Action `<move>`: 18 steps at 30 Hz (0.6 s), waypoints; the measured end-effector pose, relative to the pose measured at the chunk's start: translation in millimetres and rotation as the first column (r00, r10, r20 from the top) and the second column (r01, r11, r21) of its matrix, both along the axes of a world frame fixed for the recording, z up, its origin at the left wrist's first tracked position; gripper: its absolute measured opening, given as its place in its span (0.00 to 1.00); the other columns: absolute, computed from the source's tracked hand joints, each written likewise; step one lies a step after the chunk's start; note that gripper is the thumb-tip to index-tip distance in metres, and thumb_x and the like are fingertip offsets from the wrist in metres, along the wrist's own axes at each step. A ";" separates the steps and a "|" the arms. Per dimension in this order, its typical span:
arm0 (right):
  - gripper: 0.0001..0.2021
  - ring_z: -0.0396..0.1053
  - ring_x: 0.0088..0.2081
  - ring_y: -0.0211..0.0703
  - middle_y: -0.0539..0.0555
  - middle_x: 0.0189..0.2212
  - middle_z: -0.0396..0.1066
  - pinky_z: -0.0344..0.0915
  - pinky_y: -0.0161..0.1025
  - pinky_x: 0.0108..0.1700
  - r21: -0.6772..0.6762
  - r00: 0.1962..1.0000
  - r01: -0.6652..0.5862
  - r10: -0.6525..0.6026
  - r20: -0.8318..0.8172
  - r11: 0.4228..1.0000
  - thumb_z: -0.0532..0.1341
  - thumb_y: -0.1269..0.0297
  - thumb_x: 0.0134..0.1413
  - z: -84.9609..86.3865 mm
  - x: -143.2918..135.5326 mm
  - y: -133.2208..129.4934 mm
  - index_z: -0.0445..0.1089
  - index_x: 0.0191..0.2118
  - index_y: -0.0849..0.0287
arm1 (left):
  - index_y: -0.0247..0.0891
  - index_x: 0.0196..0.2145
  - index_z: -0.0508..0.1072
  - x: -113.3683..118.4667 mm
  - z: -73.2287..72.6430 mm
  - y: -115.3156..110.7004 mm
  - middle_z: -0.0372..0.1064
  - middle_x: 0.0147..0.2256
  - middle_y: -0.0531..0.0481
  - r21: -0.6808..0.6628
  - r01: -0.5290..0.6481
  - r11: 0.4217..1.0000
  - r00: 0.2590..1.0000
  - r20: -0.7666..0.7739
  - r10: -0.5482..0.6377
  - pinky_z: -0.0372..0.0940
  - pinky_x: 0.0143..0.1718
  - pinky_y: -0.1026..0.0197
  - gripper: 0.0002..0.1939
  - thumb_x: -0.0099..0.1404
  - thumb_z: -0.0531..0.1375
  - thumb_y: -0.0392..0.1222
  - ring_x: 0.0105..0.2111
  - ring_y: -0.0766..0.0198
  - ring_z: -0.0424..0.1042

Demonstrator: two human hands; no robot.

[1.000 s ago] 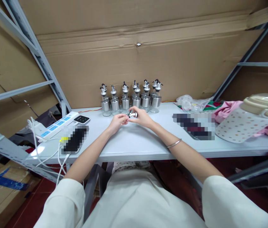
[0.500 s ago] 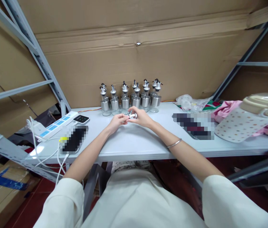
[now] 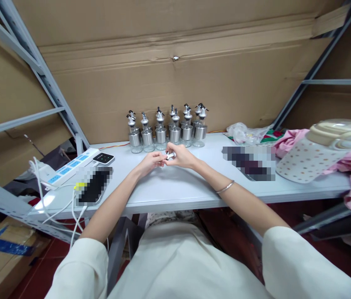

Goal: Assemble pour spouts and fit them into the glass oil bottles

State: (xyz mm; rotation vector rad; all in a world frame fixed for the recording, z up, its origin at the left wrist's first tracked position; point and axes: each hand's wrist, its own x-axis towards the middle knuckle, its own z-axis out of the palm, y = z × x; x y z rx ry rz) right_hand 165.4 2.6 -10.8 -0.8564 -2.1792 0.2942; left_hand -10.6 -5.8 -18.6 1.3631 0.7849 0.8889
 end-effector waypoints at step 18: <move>0.11 0.59 0.24 0.33 0.47 0.23 0.64 0.57 0.31 0.30 0.053 0.998 0.005 -0.001 -0.063 0.999 0.61 0.61 0.38 1.0 -0.9 -2.2 0.64 0.29 0.60 | 0.35 0.23 0.67 6.4 -3.8 0.5 0.63 0.21 0.54 -0.025 0.008 1.000 1.000 0.021 -0.007 0.60 0.32 0.63 0.22 0.44 0.69 0.56 0.23 0.70 0.63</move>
